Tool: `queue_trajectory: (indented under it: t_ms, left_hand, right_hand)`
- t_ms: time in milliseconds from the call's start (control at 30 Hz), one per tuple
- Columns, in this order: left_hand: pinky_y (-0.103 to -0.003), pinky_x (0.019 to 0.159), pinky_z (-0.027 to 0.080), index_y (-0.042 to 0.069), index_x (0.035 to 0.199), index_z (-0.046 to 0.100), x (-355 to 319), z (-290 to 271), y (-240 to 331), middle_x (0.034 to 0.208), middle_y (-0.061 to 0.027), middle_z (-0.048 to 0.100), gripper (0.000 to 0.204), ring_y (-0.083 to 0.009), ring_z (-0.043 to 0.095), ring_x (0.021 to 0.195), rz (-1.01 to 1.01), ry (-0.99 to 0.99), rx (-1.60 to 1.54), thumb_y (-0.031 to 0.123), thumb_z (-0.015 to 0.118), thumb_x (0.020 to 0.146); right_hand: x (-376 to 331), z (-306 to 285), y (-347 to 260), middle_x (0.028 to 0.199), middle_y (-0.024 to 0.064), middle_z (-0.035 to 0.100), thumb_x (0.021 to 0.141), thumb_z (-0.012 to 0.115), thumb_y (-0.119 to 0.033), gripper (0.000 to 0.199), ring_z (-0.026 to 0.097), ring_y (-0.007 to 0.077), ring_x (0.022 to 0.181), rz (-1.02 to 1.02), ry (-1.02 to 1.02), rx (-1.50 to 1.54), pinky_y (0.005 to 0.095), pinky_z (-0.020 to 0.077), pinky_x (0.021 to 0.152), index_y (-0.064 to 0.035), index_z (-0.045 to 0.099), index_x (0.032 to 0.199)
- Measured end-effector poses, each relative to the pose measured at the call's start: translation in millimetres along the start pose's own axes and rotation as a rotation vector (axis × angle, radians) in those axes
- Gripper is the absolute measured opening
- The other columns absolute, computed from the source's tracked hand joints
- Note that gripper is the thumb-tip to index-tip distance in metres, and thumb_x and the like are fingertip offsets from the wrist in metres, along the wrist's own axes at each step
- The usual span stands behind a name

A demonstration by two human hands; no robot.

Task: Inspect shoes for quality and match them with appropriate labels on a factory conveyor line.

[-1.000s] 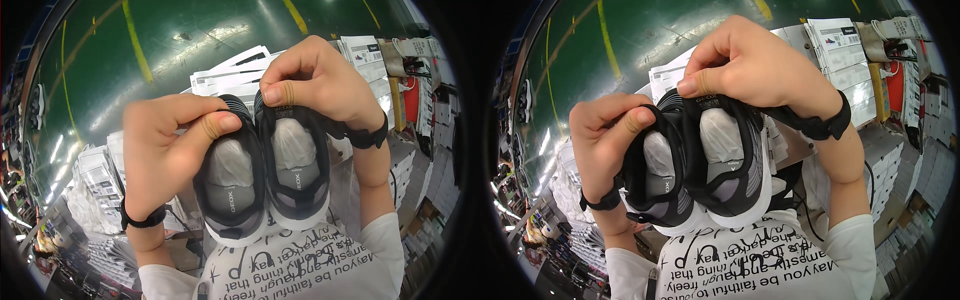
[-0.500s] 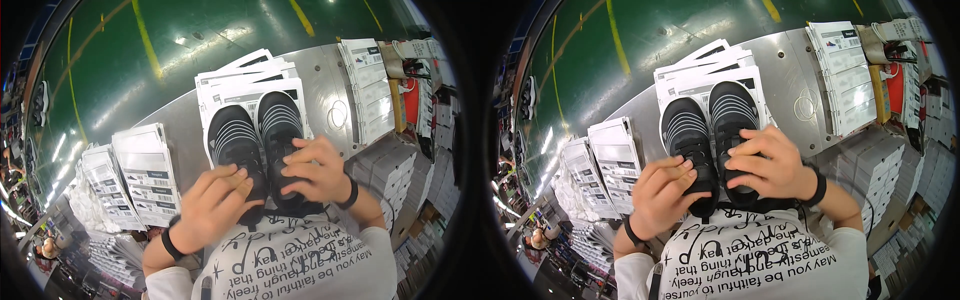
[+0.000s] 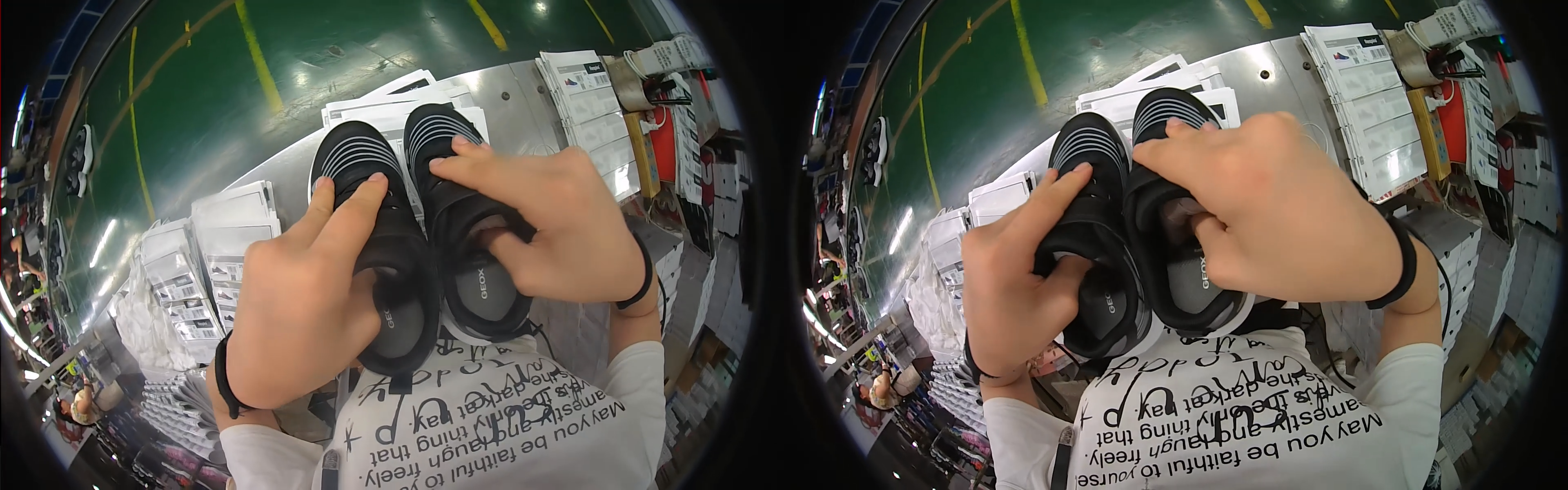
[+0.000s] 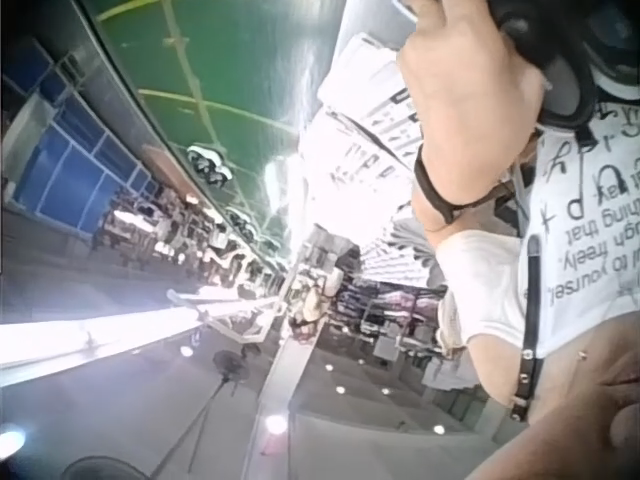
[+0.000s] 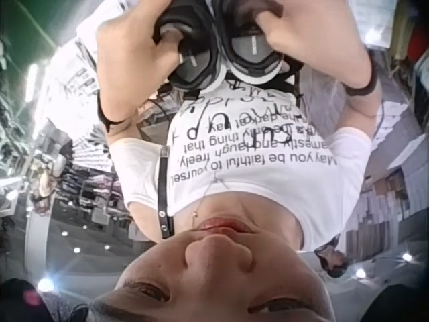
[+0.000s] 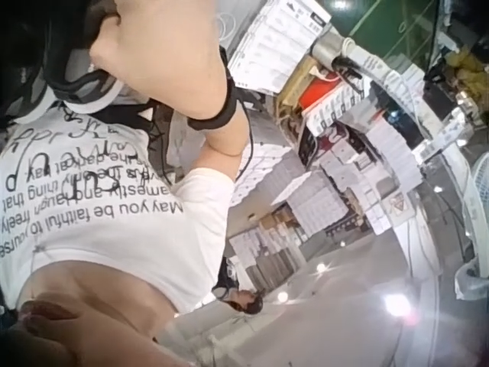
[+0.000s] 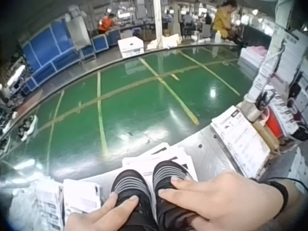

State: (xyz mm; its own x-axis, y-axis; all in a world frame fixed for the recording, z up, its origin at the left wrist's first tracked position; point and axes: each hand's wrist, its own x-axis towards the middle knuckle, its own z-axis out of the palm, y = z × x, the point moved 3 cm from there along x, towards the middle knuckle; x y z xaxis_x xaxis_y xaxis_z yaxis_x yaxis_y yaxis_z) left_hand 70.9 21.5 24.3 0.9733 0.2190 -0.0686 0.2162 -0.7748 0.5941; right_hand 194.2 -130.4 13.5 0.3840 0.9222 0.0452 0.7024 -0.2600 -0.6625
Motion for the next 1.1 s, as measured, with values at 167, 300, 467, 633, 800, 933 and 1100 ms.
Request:
queue_trajectory:
  t_ms: [167,300,467,633,800,933,1100]
  left_hand:
    - [-0.028,0.085,0.048,0.0,0.109,0.065,-2,-26,6,0.088,-0.0245,0.066,0.056,-0.0333,0.068,0.08,-0.056,0.082,0.088,-0.011,0.059,0.054]
    - [-0.032,0.093,0.048,-0.004,0.133,0.044,-22,-51,-25,0.133,-0.0231,0.047,0.047,-0.0263,0.057,0.112,0.153,0.585,-0.605,0.005,0.053,0.087]
    - [-0.033,0.093,0.049,-0.004,0.133,0.043,-24,-18,-31,0.133,-0.0234,0.046,0.045,-0.0265,0.057,0.112,0.183,0.545,-0.875,0.008,0.051,0.09]
    - [-0.034,0.092,0.05,-0.005,0.133,0.042,10,28,-60,0.133,-0.0239,0.045,0.044,-0.0267,0.057,0.111,0.075,0.421,-1.242,0.012,0.048,0.093]
    - [-0.032,0.084,0.052,-0.006,0.117,0.053,-4,11,-112,0.106,-0.0151,0.061,0.029,-0.0206,0.063,0.093,-0.04,0.465,-1.69,0.001,0.047,0.089]
    - [-0.03,0.071,0.052,-0.008,0.114,0.055,61,-13,-182,0.092,-0.0165,0.067,0.035,-0.0206,0.066,0.084,-0.202,0.608,-0.605,-0.005,0.052,0.079]
    - [-0.031,0.084,0.049,-0.001,0.126,0.053,27,-17,-177,0.116,-0.0168,0.063,0.04,-0.0221,0.063,0.099,-0.182,0.194,-0.18,0.013,0.055,0.088]
  right_hand:
    - [16,-15,-18,0.105,0.0232,0.064,0.054,0.058,0.007,0.053,0.067,0.0315,0.089,-0.041,0.106,-0.028,0.0295,0.0535,0.076,-0.0024,0.067,0.106]
    - [24,-9,-6,0.124,0.0214,0.056,0.082,0.06,-0.009,0.046,0.059,0.0244,0.11,-0.047,0.62,0.851,0.0331,0.0503,0.093,0.0033,0.051,0.125]
    - [37,13,1,0.125,0.0146,0.054,0.086,0.052,0.001,0.045,0.057,0.0192,0.11,0.174,0.585,1.438,0.0303,0.0472,0.095,0.0025,0.043,0.13]
    - [38,63,12,0.124,0.0144,0.054,0.088,0.051,0.001,0.045,0.058,0.0186,0.109,0.3,0.402,1.544,0.0297,0.0476,0.094,0.0024,0.041,0.132]
    - [56,62,47,0.12,0.0132,0.056,0.085,0.051,0.008,0.048,0.06,0.0162,0.103,0.156,0.444,1.557,0.0252,0.0495,0.09,0.0022,0.042,0.131]
    - [138,63,80,0.117,0.0134,0.061,0.075,0.064,-0.003,0.053,0.066,0.018,0.084,0.234,0.463,0.631,0.027,0.0531,0.071,-0.0047,0.052,0.126]
    - [172,94,82,0.121,0.0221,0.057,0.08,0.063,-0.023,0.052,0.061,0.0355,0.095,0.1,0.439,-0.047,0.0425,0.0468,0.087,-0.0021,0.052,0.126]
